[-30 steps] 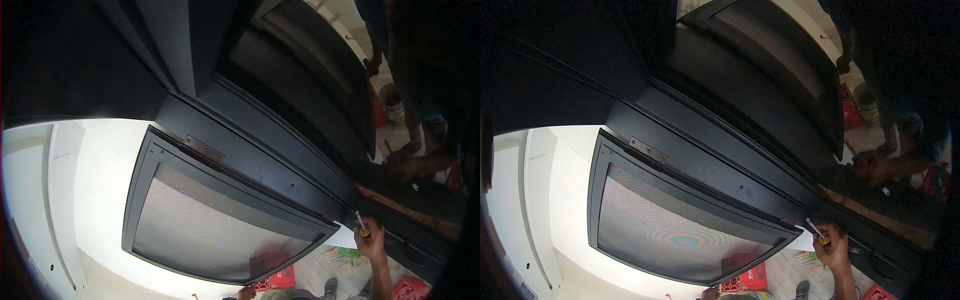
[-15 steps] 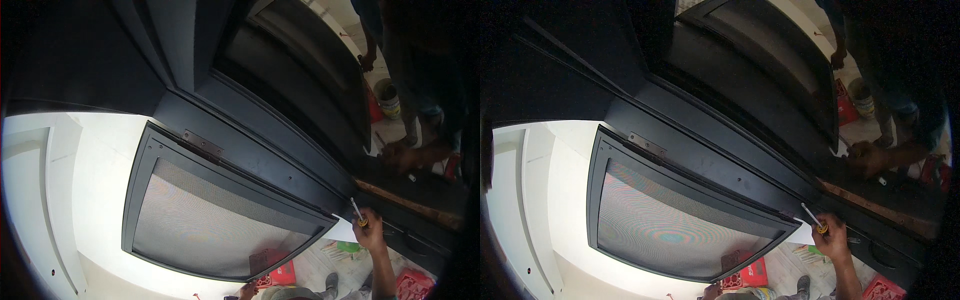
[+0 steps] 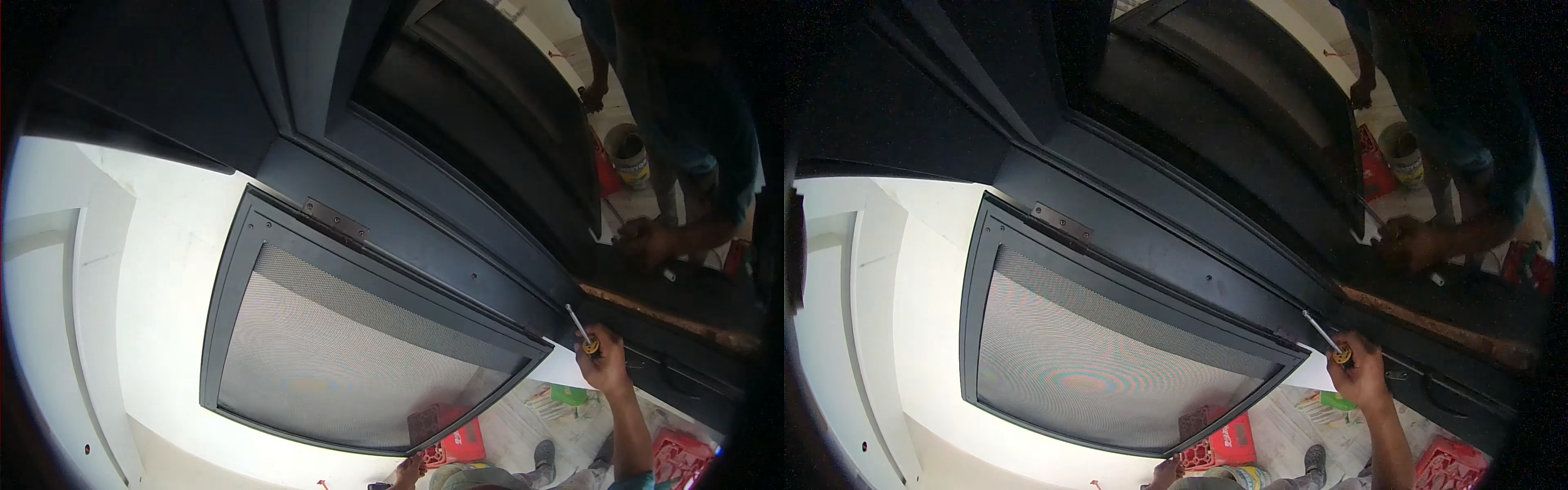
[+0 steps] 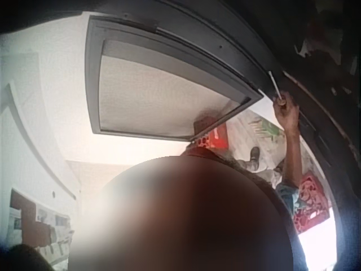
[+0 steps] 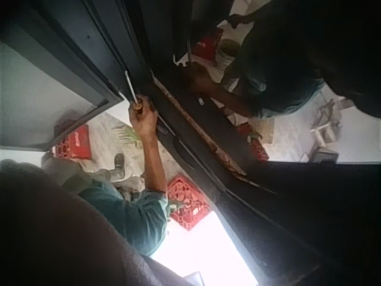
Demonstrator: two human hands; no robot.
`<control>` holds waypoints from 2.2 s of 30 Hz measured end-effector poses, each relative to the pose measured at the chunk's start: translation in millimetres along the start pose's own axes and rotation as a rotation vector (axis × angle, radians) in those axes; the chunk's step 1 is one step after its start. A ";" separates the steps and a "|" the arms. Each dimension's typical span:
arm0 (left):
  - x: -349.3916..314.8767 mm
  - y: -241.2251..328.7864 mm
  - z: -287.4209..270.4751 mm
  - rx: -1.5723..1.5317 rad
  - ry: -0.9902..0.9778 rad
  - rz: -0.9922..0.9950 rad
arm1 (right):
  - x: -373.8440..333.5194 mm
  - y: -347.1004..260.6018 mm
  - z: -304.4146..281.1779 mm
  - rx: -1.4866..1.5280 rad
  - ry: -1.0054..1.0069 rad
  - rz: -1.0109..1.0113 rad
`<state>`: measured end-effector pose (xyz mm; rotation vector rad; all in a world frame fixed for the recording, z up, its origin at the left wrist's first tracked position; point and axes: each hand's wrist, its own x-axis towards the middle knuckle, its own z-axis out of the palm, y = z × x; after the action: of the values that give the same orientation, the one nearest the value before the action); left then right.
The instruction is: Mark the window frame and screen with a pencil for proper alignment and installation.
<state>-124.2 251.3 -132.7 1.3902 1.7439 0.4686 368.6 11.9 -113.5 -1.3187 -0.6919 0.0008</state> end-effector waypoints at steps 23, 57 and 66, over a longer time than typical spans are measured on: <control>1.2 -14.0 -20.6 0.187 -0.064 0.098 | -4.0 -0.3 6.5 -0.074 0.021 -0.099; -30.0 -104.3 39.3 0.324 -1.346 0.738 | -262.7 -147.4 -27.6 -0.950 -0.071 0.142; -39.7 -139.6 70.9 0.458 -1.216 0.717 | -99.6 -111.6 -128.0 -1.415 -0.084 -0.085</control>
<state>-152.6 156.0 -259.9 1.9834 0.3335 -0.4260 306.0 -170.0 -71.5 -2.6357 -0.8328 -0.6012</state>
